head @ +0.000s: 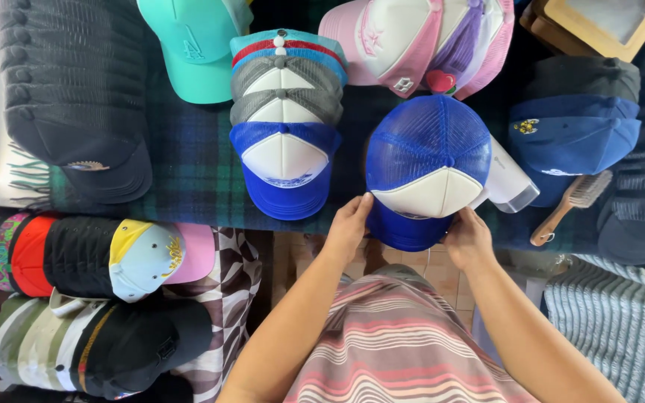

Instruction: The person cleans a blue and white trucker cap by brushing it with a wooden brush and then using a handheld steamer to smooth the fabric. They repeat this process on the cap, holding it steady with one hand while operating the tools with the other.

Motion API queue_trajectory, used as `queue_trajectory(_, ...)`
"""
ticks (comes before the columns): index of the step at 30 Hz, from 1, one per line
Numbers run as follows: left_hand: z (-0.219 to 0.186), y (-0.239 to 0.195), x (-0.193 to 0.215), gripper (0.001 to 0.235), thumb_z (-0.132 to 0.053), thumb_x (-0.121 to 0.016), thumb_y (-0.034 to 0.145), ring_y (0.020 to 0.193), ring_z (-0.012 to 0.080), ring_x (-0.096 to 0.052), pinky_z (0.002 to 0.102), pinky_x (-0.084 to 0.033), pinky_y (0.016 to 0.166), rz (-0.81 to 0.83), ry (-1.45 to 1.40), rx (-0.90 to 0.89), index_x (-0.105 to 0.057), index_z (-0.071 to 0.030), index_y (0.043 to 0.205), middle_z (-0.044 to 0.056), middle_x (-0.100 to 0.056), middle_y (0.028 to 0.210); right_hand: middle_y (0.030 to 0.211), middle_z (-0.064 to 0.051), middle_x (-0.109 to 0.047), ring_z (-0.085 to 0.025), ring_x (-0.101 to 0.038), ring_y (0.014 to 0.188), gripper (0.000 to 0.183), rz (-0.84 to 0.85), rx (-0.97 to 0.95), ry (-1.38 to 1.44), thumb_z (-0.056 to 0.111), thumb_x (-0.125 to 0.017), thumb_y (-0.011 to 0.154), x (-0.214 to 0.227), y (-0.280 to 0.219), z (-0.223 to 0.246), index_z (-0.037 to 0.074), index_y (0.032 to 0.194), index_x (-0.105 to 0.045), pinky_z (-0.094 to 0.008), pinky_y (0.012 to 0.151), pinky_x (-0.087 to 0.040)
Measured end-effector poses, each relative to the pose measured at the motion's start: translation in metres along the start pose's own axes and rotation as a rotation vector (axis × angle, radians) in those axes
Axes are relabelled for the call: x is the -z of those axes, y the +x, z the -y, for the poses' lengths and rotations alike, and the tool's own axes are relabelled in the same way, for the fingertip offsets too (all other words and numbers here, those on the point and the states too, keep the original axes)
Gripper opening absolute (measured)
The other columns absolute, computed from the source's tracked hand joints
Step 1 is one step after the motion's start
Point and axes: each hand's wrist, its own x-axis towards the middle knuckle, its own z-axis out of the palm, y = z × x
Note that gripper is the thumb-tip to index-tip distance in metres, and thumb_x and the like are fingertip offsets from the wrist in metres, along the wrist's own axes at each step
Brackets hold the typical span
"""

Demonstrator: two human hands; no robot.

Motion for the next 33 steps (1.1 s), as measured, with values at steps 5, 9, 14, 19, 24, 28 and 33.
queue_trajectory(5, 0.003, 0.0, -0.011, 0.037, -0.047, -0.063, 0.102, 0.089, 0.019, -0.064, 0.041, -0.059, 0.08, 0.037, -0.192, 0.03, -0.073, -0.014, 0.116, 0.005, -0.066, 0.094, 0.109, -0.009, -0.072, -0.029, -0.073, 0.093, 0.025, 0.081, -0.064, 0.094, 0.029, -0.053, 0.109, -0.091, -0.048, 0.032, 0.014, 0.125, -0.066, -0.05, 0.074, -0.059)
queue_trajectory(9, 0.022, 0.003, -0.025, 0.043, -0.05, -0.067, 0.098, 0.095, 0.023, -0.064, 0.042, -0.057, 0.088, -0.039, -0.453, 0.067, -0.068, -0.01, 0.113, 0.009, -0.065, 0.099, 0.115, -0.011, -0.073, -0.03, -0.073, 0.105, 0.031, 0.129, -0.13, 0.246, 0.036, -0.058, 0.106, -0.067, -0.025, 0.006, 0.013, 0.125, -0.067, -0.052, 0.093, -0.057)
queue_trajectory(14, 0.021, -0.022, -0.041, 0.054, -0.059, -0.052, 0.102, 0.098, 0.0239, -0.068, 0.042, -0.057, 0.089, -0.066, -0.567, 0.173, -0.063, -0.009, 0.12, 0.009, -0.067, 0.106, 0.11, -0.017, -0.074, -0.034, -0.074, 0.105, 0.049, 0.18, -0.291, 0.287, 0.05, -0.058, 0.103, -0.141, -0.115, 0.07, 0.004, 0.12, -0.068, -0.052, 0.096, -0.057)
queue_trajectory(19, 0.068, 0.009, -0.035, 0.057, -0.067, -0.054, 0.096, 0.09, 0.0258, -0.074, 0.044, -0.06, 0.084, -0.045, -0.603, 0.168, -0.065, -0.014, 0.114, 0.009, -0.072, 0.103, 0.1, -0.015, -0.073, -0.034, -0.075, 0.091, 0.045, 0.128, -0.299, 0.235, 0.045, -0.057, 0.105, -0.133, -0.097, 0.052, 0.004, 0.119, -0.064, -0.058, 0.084, -0.06)
queue_trajectory(24, 0.05, -0.016, -0.043, 0.056, -0.069, -0.048, 0.097, 0.082, 0.0231, -0.075, 0.039, -0.062, 0.077, -0.078, -0.655, 0.195, -0.065, -0.016, 0.103, 0.006, -0.073, 0.094, 0.101, -0.013, -0.075, -0.032, -0.076, 0.089, 0.052, 0.227, -0.408, 0.145, 0.06, -0.045, 0.105, -0.13, -0.125, 0.054, 0.014, 0.113, -0.066, -0.051, 0.076, -0.062)
queue_trajectory(28, 0.064, -0.022, -0.039, 0.051, -0.066, -0.043, 0.099, 0.073, 0.016, -0.074, 0.031, -0.062, 0.07, -0.047, -0.623, 0.22, -0.064, -0.02, 0.092, 0.001, -0.075, 0.086, 0.105, -0.012, -0.077, -0.031, -0.075, 0.097, 0.049, 0.305, -0.438, 0.175, 0.061, -0.047, 0.103, -0.104, -0.11, 0.021, 0.018, 0.108, -0.069, -0.054, 0.09, -0.059)
queue_trajectory(33, 0.078, -0.001, -0.039, 0.05, -0.065, -0.047, 0.099, 0.067, 0.0156, -0.07, 0.026, -0.056, 0.06, -0.07, -0.612, 0.242, -0.06, -0.018, 0.09, 0.001, -0.07, 0.08, 0.101, -0.01, -0.078, -0.031, -0.076, 0.096, 0.047, 0.328, -0.443, 0.203, 0.057, -0.046, 0.105, -0.103, -0.098, 0.014, 0.017, 0.105, -0.07, -0.058, 0.096, -0.055)
